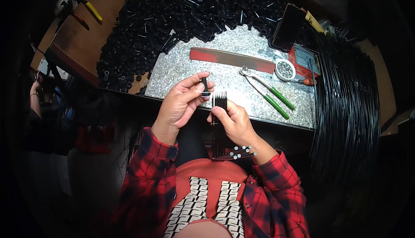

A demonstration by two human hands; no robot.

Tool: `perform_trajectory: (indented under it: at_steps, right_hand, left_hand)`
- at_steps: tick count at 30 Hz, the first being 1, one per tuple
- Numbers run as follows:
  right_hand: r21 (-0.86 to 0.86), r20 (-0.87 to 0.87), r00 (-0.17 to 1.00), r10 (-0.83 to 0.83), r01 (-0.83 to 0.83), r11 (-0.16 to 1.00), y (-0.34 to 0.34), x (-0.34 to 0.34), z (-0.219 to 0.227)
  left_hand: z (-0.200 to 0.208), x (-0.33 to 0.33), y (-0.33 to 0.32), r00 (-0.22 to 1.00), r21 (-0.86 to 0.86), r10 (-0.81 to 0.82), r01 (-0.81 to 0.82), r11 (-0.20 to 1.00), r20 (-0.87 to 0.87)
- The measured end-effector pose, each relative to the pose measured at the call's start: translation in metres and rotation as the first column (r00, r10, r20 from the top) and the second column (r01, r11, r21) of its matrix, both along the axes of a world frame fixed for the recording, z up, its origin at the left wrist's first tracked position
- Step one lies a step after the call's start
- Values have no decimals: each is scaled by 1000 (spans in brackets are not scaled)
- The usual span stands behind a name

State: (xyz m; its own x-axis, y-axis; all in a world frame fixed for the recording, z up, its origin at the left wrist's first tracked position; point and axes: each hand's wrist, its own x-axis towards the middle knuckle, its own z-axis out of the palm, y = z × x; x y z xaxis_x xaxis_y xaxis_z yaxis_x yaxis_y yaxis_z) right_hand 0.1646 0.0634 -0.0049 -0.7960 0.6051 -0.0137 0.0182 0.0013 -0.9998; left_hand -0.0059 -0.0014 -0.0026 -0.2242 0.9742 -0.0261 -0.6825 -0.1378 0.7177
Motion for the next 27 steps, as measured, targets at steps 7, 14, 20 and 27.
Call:
perform_trajectory:
  at_steps: [7,14,20,27]
  right_hand:
    - [32,0,1000,4,-4,999,1,0,4]
    - [35,1,1000,-1,1,999,-1,0,3]
    - [56,3,1000,9,-9,998,1,0,4]
    - [124,62,998,3,-10,992,1,-2,6]
  left_hand:
    - [2,-3,1,999,7,-41,41,999,-6]
    - [0,-3,2,999,14,-37,37,999,-6]
    - [1,-1,2,997,13,-70,70,997,-17]
    - [-3,-5,2,993,59,-110,112,992,-43]
